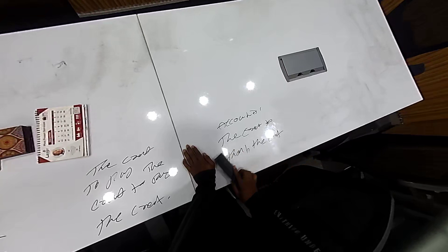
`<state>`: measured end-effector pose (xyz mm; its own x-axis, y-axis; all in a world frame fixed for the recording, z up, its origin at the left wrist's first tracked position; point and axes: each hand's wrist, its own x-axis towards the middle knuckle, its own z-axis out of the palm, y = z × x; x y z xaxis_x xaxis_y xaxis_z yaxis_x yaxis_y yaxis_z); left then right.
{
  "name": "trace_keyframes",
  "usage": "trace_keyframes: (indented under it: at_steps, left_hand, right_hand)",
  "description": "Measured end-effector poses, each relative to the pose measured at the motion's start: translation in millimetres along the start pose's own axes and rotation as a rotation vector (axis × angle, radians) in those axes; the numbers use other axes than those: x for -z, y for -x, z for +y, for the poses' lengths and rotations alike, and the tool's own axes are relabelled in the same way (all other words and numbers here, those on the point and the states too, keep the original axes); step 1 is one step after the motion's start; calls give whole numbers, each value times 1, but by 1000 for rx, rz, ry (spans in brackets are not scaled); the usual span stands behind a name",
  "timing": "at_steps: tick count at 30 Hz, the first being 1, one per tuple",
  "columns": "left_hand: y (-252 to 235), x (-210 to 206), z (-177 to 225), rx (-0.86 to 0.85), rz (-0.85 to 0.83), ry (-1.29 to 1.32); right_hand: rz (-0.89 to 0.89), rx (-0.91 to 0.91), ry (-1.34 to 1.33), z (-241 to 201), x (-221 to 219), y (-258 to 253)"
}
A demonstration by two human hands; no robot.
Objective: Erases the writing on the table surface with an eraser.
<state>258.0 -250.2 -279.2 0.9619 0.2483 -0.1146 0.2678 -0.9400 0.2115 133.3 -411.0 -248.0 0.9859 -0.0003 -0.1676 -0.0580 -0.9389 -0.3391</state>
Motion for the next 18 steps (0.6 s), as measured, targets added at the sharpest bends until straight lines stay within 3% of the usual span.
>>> trace_keyframes:
  at_steps: [4, 9, 18]
  left_hand:
    - [0, -1, -1, -9, 13, 11]
    - [0, -2, -1, -4, 28, 0]
    - [-1, 2, 2, 18, -42, -7]
  right_hand:
    - [11, 56, 50, -6, -3, 1]
    - [167, 9, 132, 41, 17, -17]
    - [137, -697, 202, 180, 99, -42]
